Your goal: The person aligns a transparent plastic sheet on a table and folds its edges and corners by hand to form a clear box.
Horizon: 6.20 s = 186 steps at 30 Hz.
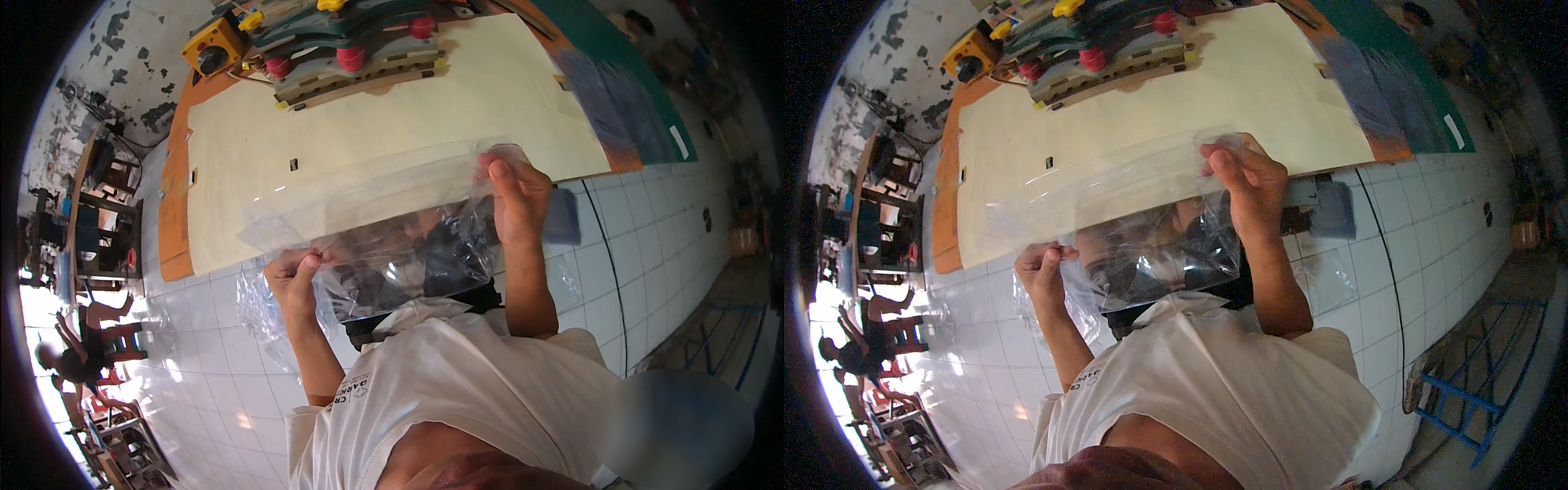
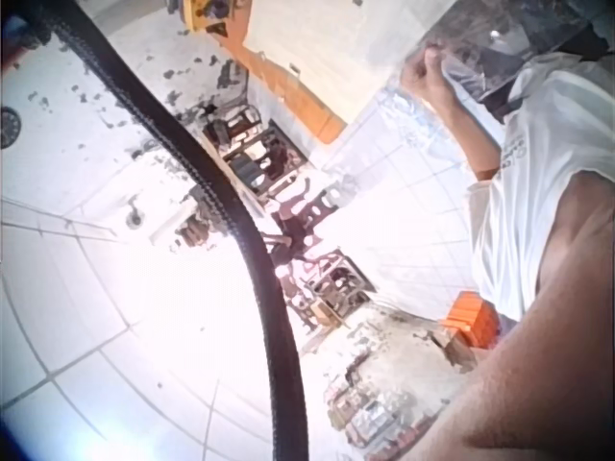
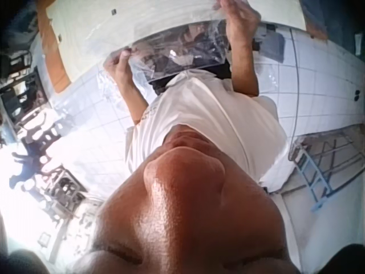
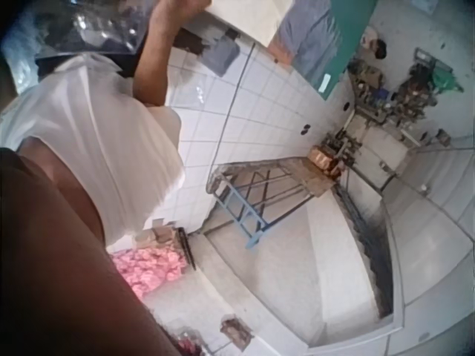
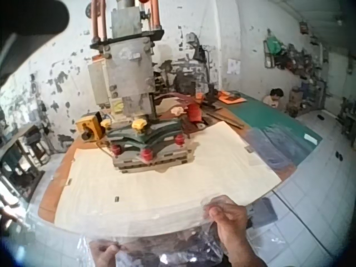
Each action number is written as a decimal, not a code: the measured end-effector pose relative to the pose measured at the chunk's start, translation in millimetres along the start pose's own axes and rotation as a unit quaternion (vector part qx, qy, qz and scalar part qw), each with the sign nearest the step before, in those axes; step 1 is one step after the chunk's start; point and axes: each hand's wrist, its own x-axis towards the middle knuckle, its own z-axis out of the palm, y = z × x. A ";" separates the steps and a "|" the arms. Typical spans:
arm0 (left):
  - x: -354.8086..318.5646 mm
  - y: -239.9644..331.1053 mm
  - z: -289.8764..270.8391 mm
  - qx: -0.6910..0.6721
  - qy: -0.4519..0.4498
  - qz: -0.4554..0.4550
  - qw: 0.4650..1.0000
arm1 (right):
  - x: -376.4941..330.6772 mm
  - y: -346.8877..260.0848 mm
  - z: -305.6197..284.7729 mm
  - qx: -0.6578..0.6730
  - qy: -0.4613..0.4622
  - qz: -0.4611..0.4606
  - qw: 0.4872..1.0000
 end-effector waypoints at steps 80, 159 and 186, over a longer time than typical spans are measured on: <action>9.9 52.8 27.8 -0.041 0.062 0.168 0.983 | 34.1 -89.2 -7.8 -0.255 -0.280 -0.072 0.923; 64.6 130.9 79.8 0.344 -0.158 0.173 0.909 | 67.6 -74.5 73.2 -0.132 -0.282 0.056 0.949; 46.3 159.2 4.4 0.153 0.016 0.221 0.963 | 36.4 -88.7 -19.9 -0.282 -0.442 -0.278 0.805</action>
